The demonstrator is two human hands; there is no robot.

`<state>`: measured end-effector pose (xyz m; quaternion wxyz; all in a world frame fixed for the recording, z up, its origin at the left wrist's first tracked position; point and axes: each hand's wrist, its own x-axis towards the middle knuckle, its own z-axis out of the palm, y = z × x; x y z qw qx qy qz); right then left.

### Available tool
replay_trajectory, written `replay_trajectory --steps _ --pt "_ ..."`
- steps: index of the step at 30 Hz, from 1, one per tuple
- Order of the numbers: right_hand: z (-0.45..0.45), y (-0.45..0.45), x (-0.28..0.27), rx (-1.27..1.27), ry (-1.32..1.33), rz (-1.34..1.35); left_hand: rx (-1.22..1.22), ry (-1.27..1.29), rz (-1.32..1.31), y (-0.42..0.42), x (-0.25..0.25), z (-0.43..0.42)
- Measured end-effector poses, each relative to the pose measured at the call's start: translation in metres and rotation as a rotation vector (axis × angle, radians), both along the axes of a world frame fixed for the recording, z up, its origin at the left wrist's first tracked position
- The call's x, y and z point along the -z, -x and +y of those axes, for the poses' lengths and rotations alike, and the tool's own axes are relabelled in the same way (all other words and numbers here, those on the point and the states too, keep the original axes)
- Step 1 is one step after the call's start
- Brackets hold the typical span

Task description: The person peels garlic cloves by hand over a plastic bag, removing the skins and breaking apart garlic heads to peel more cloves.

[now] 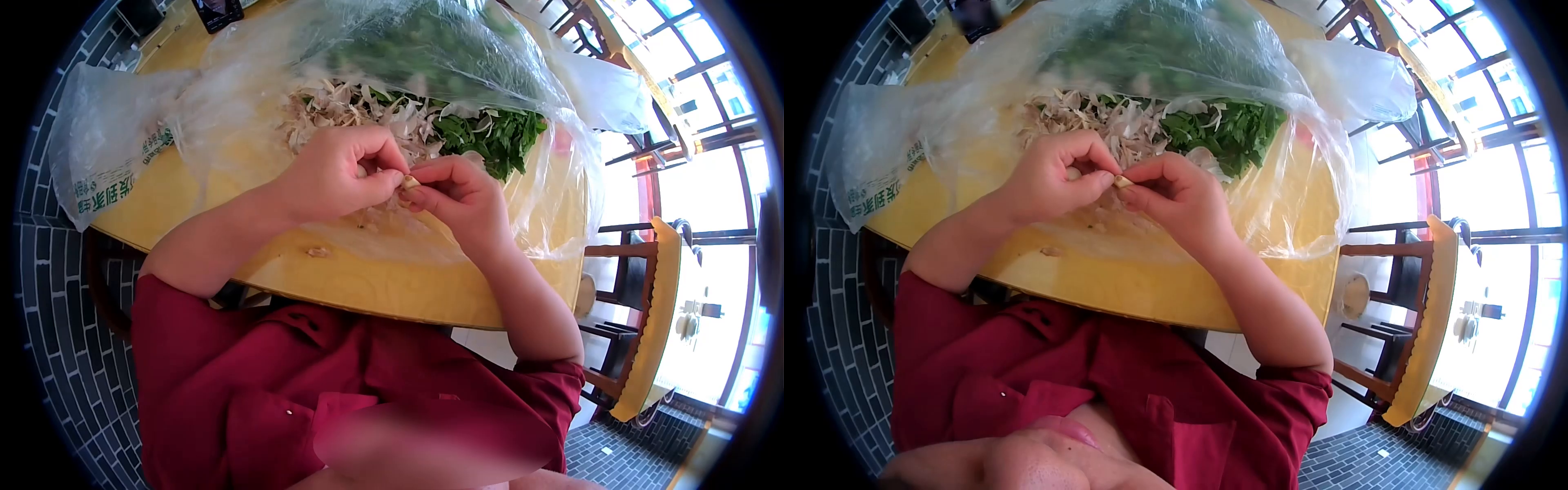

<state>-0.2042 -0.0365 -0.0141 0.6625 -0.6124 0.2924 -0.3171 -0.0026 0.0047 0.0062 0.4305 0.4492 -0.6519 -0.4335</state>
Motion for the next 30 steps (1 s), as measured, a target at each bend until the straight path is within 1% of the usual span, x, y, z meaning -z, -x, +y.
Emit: replay_trajectory --steps 2,5,8,11,14,18,20,23,26,30 --pt "0.000 0.000 -0.001 -0.006 -0.023 -0.034 -0.009 0.033 -0.020 0.000 -0.002 0.000" --pt "0.001 0.000 -0.002 0.002 -0.043 -0.055 -0.010 0.016 -0.020 -0.001 -0.002 0.000" --pt "0.001 0.000 -0.002 0.007 -0.032 -0.059 0.008 -0.051 0.010 0.000 -0.011 0.002" --pt "0.001 0.000 -0.002 0.011 -0.043 -0.072 -0.014 -0.053 0.042 0.002 -0.006 0.001" --pt "0.002 -0.001 -0.002 0.023 -0.034 -0.074 -0.026 -0.030 0.002 0.001 -0.005 0.001" --pt "0.001 -0.002 0.005 0.087 0.175 0.022 -0.035 0.038 -0.031 0.001 0.000 0.000" --pt "0.002 -0.003 0.006 0.115 0.281 0.047 -0.030 0.113 -0.059 0.002 0.004 0.000" --pt "0.002 -0.005 0.009 0.140 0.444 0.047 -0.056 0.140 -0.062 0.004 0.005 0.001" --pt "0.002 -0.005 0.007 0.137 0.487 0.069 -0.078 0.202 -0.177 0.004 0.001 0.002" --pt "0.001 -0.005 0.008 0.143 0.513 0.066 -0.104 0.227 -0.171 0.004 0.002 0.001"
